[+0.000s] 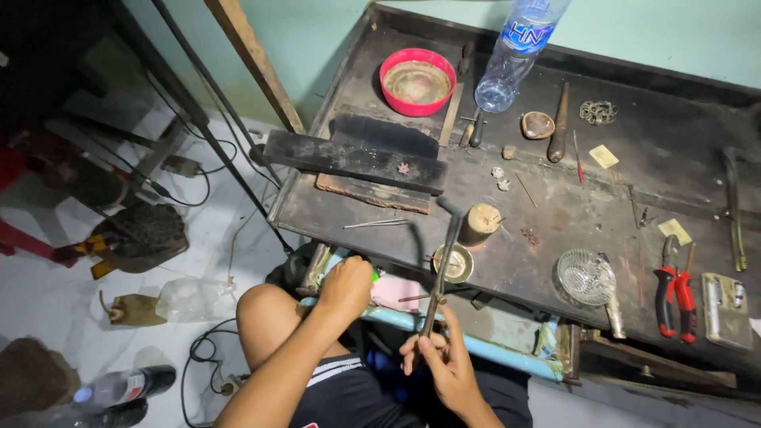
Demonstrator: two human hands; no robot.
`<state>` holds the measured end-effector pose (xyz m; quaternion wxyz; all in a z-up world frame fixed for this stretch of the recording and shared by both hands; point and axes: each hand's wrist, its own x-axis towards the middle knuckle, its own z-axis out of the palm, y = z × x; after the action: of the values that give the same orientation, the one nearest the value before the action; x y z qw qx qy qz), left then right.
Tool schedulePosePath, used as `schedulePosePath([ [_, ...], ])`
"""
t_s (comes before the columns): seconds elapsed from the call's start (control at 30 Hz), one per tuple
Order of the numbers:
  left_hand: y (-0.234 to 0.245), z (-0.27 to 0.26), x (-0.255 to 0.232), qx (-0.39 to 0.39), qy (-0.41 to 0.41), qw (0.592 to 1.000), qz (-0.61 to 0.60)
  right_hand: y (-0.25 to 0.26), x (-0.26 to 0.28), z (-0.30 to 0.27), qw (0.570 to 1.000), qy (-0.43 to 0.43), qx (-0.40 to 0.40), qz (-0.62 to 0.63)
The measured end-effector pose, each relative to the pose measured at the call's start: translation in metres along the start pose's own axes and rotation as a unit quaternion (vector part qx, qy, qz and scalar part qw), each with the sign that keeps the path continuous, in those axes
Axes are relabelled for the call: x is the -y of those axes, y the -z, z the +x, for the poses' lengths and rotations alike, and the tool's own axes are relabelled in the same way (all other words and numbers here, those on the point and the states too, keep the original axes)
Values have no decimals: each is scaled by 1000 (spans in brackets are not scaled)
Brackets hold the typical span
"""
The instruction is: The person is assembling small metal jewelry components and then using a blowtorch to solder them together on a workbench.
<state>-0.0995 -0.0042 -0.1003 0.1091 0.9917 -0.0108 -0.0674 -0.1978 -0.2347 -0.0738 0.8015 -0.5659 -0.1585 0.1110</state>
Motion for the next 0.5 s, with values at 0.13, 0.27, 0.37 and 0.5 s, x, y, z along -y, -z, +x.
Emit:
schedulePosePath([
  [0.13, 74, -22, -21, 40, -105, 965, -238, 8, 20, 5, 1000, 11, 17, 12],
  [0.27, 110, -20, -49, 127, -59, 758, -637, 15, 18, 4, 996, 30, 83, -12],
  [0.37, 102, -1, -55, 120, -49, 577, -806, 8, 23, 6, 995, 8, 96, -13],
  [0.5, 108, 19, -64, 184, -30, 474, -860, 4, 23, 8, 995, -54, 75, -42],
])
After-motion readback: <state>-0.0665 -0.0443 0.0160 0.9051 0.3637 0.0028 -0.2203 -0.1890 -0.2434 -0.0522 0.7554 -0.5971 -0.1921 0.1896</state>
